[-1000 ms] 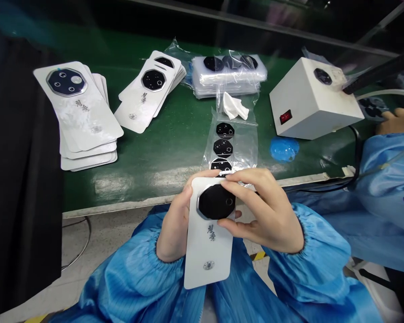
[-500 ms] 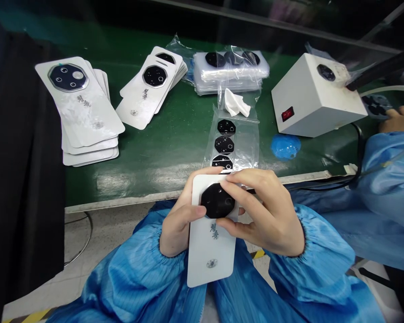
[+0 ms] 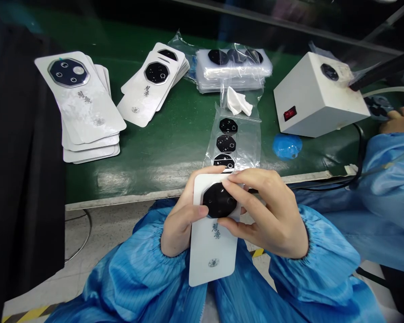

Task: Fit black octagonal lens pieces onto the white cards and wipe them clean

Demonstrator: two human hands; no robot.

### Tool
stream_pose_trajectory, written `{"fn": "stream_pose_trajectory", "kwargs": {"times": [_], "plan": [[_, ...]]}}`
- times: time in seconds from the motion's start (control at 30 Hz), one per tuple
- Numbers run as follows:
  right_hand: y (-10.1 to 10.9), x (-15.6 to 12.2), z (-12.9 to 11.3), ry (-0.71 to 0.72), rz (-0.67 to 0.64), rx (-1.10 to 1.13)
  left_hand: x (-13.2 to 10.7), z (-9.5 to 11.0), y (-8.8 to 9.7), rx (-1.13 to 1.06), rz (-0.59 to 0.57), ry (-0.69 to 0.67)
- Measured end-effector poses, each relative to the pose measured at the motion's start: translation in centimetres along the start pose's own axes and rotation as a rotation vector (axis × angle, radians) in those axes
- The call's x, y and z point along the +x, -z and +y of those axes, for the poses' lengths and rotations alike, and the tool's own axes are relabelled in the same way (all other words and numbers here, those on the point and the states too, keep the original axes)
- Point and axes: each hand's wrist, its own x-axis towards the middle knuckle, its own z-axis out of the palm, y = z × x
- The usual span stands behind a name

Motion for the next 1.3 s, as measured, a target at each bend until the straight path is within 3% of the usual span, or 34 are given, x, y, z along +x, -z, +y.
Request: {"fn": "stream_pose_trajectory", "kwargs": {"times": [0.67, 1.07, 1.3], "plan": [[0.29, -0.1, -0.34, 0.068, 0.013, -0.037, -0.26, 0.2, 0.52, 0.059, -0.085, 0.003], [0.35, -0.13, -0.55, 0.083, 0.031, -0.034, -0.69, 0.18, 0.59, 0.095, -0.075, 0.01], [0.26, -0.11, -0.46, 0.059, 0.039, -0.021, -0.78, -0.03, 0.36, 0.102, 0.007, 0.003]]}}
